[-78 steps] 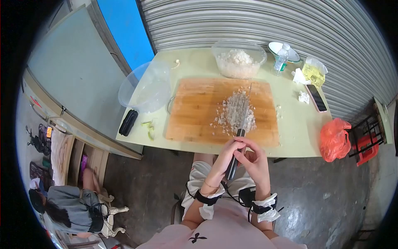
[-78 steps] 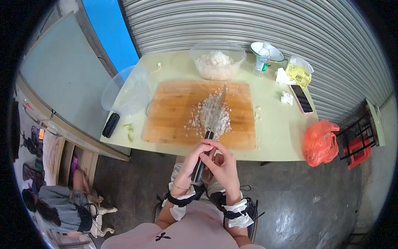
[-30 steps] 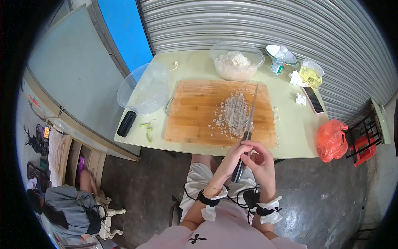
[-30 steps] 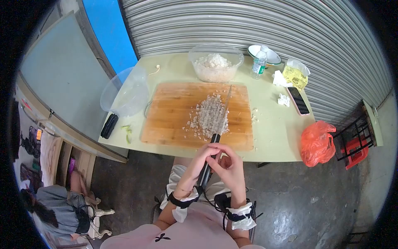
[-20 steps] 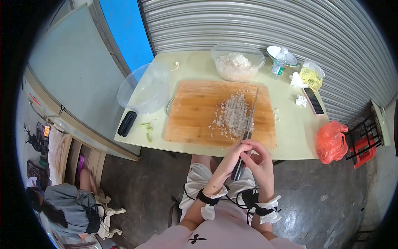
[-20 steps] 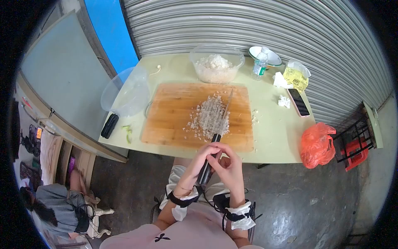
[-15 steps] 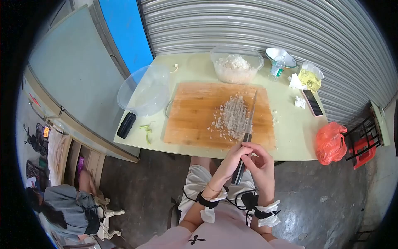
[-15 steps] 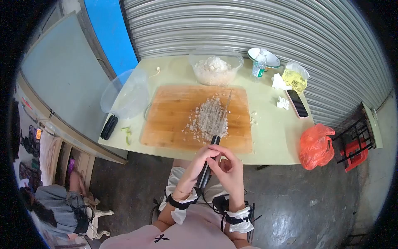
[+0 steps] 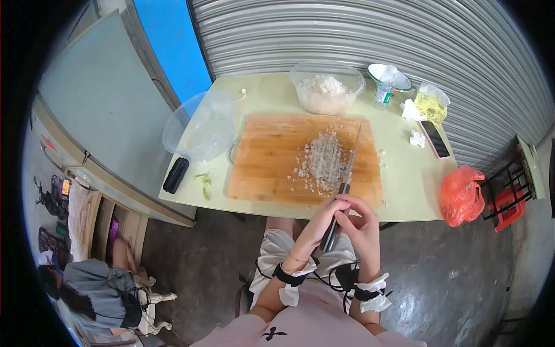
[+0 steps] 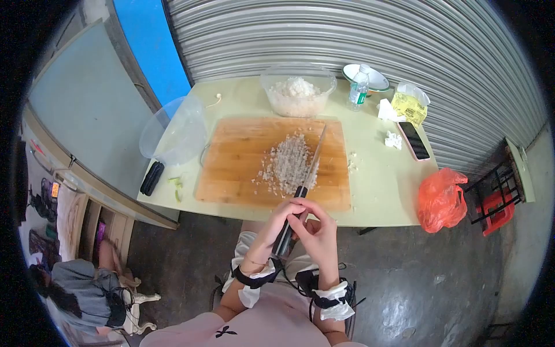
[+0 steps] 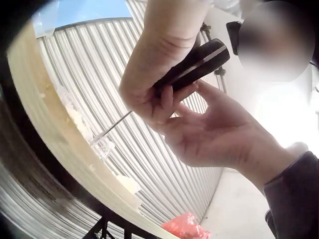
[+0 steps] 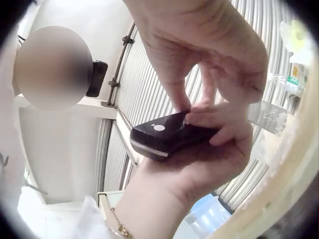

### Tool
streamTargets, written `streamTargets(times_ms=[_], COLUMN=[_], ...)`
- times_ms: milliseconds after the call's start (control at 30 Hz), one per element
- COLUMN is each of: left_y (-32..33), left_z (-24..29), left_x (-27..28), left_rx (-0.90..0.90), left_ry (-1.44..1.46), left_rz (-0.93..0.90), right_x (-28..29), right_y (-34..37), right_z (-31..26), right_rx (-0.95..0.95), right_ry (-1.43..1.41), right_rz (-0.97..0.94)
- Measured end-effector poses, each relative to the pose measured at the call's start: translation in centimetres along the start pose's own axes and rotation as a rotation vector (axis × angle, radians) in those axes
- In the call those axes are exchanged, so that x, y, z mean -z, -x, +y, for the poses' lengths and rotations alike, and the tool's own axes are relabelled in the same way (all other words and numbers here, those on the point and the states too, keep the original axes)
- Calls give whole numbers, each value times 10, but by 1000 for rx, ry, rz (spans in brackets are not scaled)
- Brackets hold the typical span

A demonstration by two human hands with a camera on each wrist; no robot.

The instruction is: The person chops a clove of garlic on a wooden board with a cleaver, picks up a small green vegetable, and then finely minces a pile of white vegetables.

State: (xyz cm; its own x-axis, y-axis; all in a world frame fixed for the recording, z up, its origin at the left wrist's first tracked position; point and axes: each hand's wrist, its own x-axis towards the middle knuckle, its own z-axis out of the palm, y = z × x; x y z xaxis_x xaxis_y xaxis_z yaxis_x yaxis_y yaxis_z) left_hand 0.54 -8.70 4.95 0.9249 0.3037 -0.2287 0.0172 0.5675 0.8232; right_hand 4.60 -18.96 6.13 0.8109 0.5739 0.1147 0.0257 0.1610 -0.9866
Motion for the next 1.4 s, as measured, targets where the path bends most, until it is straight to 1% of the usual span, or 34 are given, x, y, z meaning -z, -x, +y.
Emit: streamTargets(times_ms=[100, 133, 167, 300, 333, 367, 433, 500, 567, 667, 733, 867, 933, 967, 1000, 1033, 1100, 1167, 1200, 1267, 1300, 1367, 1400], left_y=[-5, -5, -4, -3, -2, 1, 8, 4, -2, -6, -2, 0, -4, -3, 0, 4, 12, 14, 11, 1, 0, 2, 8], left_z=[-2, -5, -5, -4, -3, -1, 6, 3, -2, -4, 0, -3, -6, -3, 0, 3, 7, 9, 7, 2, 1, -2, 1], left_x=[5, 4, 4, 4, 3, 1, -5, -2, 3, 4, -1, 6, 7, 7, 9, 10, 10, 11, 11, 13, 15, 21, 21], left_rx=[16, 3, 7, -39, -55, -51, -32, -34, -38, -30, -65, -42, -44, -51, -41, -23, -22, -85, -86, -136, -145, -107, -98], left_ry=[27, 40, 41, -4, -16, -16, 0, -8, -16, -33, -49, -104, -41, -43, -63, -83, -88, -72, -72, -62, -62, -41, -37], left_rz=[-43, 2, 4, -78, -106, -103, -39, -34, -33, -47, -31, -52, 40, 35, 6, -19, -12, -39, -37, 139, 137, 20, 25], right_x=[1, 2, 3, 3, 5, 6, 4, 3, 2, 6, 7, 2, -2, -3, -1, 0, 0, -7, -10, -15, -16, -12, -11], right_y=[-8, -8, -6, -4, -3, -1, 0, -2, -8, -8, -4, -4, -7, -10, -10, -10, -5, -5, -6, -10, -14, -12, -8], right_z=[10, 11, 12, 4, 2, 1, -4, -2, 8, 10, 5, 1, 4, 6, 7, 6, 0, 1, 2, 7, 8, 8, 4], right_rx=[-27, -37, -46, 2, 20, 36, 35, 46, 3, -1, 6, -4, -21, -30, -6, -8, 36, 15, 5, -15, -35, -35, -17], right_ry=[-36, -27, -18, -1, 43, 85, 100, 116, -4, 5, 12, -15, -55, -93, -4, -4, 41, 10, -20, -57, -93, -42, -16], right_rz=[-3, 0, 3, 13, -7, -28, -31, -36, -31, -30, -34, -28, -38, -47, -69, -68, -109, -97, -86, -85, -83, -100, -117])
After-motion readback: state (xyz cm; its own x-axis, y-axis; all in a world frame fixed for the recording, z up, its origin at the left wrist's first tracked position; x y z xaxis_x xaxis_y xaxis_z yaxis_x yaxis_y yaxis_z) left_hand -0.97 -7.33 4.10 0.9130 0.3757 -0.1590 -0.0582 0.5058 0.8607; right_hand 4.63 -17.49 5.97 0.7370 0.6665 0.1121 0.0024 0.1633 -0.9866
